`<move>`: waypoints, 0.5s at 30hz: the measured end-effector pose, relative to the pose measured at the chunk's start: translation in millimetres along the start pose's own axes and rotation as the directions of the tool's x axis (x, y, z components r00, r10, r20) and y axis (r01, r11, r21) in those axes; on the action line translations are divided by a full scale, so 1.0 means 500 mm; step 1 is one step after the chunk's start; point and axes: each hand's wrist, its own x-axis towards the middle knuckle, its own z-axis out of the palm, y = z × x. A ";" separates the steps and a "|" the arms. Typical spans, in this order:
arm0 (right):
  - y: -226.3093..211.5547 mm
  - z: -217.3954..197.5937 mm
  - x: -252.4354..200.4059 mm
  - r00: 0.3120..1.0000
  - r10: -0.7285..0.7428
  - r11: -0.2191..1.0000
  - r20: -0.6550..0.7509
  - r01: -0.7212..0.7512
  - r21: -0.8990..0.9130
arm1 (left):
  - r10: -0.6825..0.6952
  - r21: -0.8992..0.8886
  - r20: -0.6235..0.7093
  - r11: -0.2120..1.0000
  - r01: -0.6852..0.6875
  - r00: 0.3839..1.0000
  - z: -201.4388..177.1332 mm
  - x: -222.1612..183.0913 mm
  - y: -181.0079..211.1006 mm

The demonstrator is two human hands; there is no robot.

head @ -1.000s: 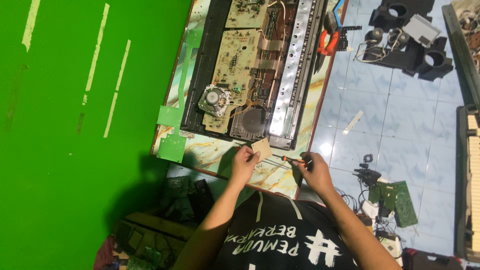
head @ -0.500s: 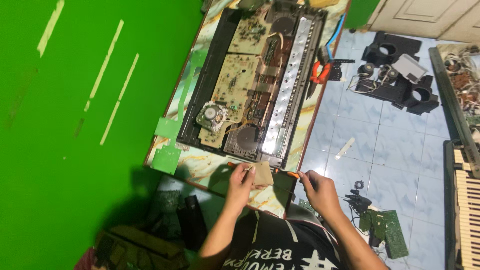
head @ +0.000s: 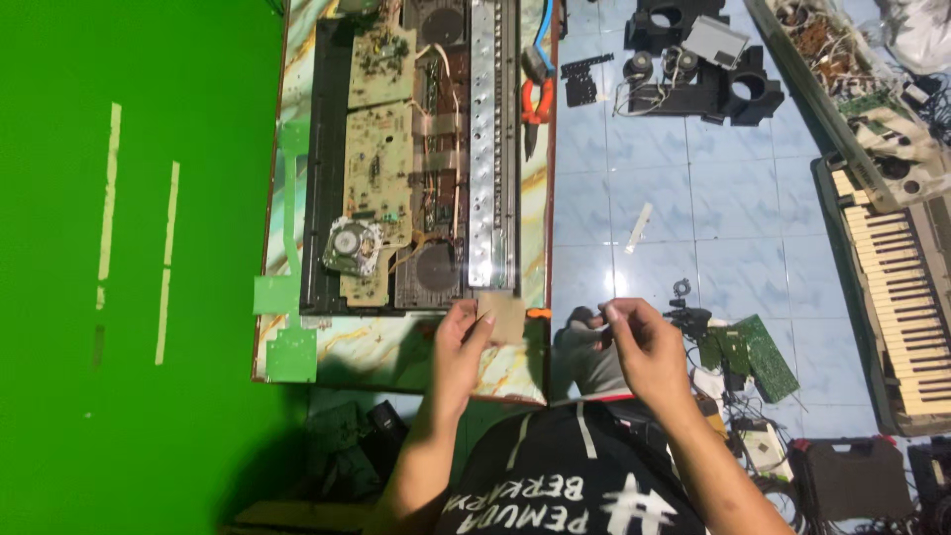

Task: The person removes components from an electronic keyboard using a screwdriver, wipes a piece of cardboard with a sponge, and handles small circuit boards on a workbench.

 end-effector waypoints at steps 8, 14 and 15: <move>-0.009 -0.098 0.097 0.995 0.018 0.999 0.096 -0.015 -0.035 | -0.022 -0.110 -0.028 0.994 0.019 0.999 0.113 0.060 0.021; -0.049 -0.243 0.268 0.975 0.083 0.991 0.208 -0.059 -0.116 | -0.046 -0.210 -0.070 0.977 0.030 0.996 0.285 0.141 0.075; -0.064 -0.272 0.304 0.973 0.041 0.993 0.228 -0.015 -0.114 | -0.069 -0.263 -0.079 0.964 0.046 0.994 0.316 0.160 0.086</move>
